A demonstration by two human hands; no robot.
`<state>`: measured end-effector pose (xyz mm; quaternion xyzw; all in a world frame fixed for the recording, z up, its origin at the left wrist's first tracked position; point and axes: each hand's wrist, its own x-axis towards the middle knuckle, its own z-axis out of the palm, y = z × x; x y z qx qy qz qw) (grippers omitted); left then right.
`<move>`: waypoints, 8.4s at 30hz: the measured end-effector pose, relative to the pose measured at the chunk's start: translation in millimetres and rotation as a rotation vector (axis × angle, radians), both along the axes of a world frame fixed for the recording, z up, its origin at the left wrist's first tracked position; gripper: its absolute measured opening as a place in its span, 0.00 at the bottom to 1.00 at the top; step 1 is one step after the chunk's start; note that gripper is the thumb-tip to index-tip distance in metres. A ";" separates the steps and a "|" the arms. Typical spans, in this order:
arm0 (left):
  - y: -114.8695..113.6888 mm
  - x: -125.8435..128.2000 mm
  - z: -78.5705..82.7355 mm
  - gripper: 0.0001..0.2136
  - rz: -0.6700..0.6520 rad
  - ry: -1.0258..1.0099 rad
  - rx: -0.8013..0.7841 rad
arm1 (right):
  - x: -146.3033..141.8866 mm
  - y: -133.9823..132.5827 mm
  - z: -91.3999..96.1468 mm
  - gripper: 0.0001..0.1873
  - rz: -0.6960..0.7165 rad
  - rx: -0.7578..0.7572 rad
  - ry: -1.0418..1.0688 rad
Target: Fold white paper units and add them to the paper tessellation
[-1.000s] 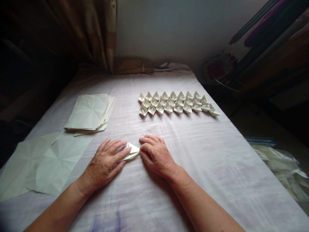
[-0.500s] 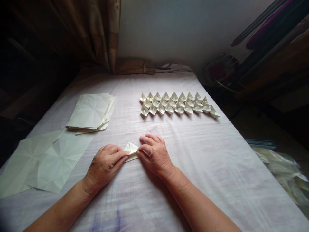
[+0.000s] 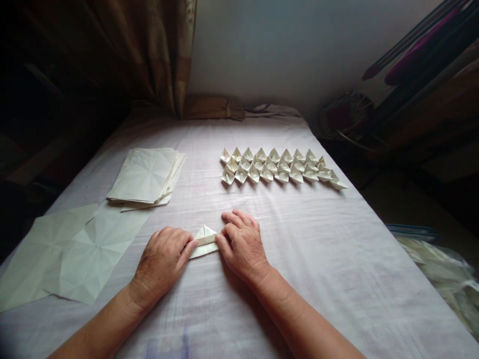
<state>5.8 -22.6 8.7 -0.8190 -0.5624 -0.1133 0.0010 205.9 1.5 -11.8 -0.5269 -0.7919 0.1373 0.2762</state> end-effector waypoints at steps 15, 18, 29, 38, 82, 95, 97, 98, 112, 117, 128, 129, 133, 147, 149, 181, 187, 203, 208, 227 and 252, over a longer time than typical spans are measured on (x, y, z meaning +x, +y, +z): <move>-0.8 3.3 -4.7 0.05 0.086 0.013 0.014 | -5.9 -0.8 -0.3 0.07 -0.041 0.038 -0.023; -1.1 3.3 -5.5 0.03 0.108 -0.041 0.008 | -5.8 -0.8 -0.8 0.08 -0.044 0.034 -0.017; -2.3 1.9 -12.5 0.13 -0.044 -0.242 0.015 | -3.4 0.3 -6.8 0.03 -0.056 0.010 0.037; -2.7 -1.8 -13.8 0.12 -0.095 -0.186 0.053 | 2.3 -6.4 -2.1 0.12 0.071 0.143 0.005; -14.1 -54.5 -12.0 0.19 -0.277 -0.020 0.227 | 13.4 -27.9 -0.7 0.25 0.239 -0.038 -0.362; -9.3 -31.7 -6.1 0.07 -0.034 -0.256 0.030 | 12.4 -29.0 -1.1 0.26 0.228 -0.024 -0.338; -9.7 -31.7 -6.9 0.08 -0.022 -0.251 0.079 | 12.0 -29.2 -0.7 0.25 0.227 -0.020 -0.337; -10.7 -31.9 -7.2 0.08 -0.033 -0.240 0.112 | 11.7 -29.2 -0.4 0.25 0.228 -0.023 -0.336; -17.9 -37.1 -0.4 0.15 -0.312 -0.042 0.185 | 10.2 -30.1 1.3 0.25 0.217 -0.028 -0.317; -16.1 -35.8 -0.6 0.13 -0.311 -0.045 0.167 | 10.9 -31.2 -1.7 0.23 0.166 0.002 -0.295; 14.1 6.7 13.8 0.06 -0.141 0.063 0.045 | 10.3 -31.3 -2.3 0.19 0.081 0.075 -0.242; 18.1 8.3 14.5 0.07 -0.132 0.043 0.004 | 10.5 -31.0 -2.4 0.19 0.081 0.073 -0.241; 35.0 9.5 21.4 0.14 -0.122 -0.001 -0.188 | 11.2 -29.4 -3.1 0.18 0.087 0.065 -0.235; 47.8 20.0 40.0 0.06 -0.051 -0.168 -0.496 | 21.2 -20.6 -17.7 0.28 0.028 0.106 0.102; 44.0 20.5 34.3 0.05 0.056 -0.465 -0.570 | 23.1 -17.8 -19.4 0.31 -0.013 0.093 0.182; -25.3 -7.5 -15.0 0.06 -0.241 -0.096 0.299 | 14.5 -36.9 -3.3 0.05 0.195 0.404 -0.288; -26.1 -6.3 -15.6 0.04 -0.112 -0.203 0.107 | 24.2 -37.2 -7.9 0.07 0.163 0.251 -0.104; -21.8 7.5 -11.7 0.06 0.176 -0.241 -0.034 | 6.2 -30.0 1.5 0.08 -0.194 -0.063 -0.040; -21.2 9.7 -13.6 0.06 0.204 -0.234 -0.033 | 3.9 -31.0 0.8 0.09 -0.219 -0.059 -0.042; -21.6 12.2 -9.1 0.02 0.262 -0.264 -0.114 | 3.2 -32.4 0.6 0.05 -0.239 -0.091 -0.057; -16.3 11.8 -9.2 0.07 0.233 -0.294 -0.186 | -4.9 -38.0 1.9 0.05 -0.344 -0.117 -0.060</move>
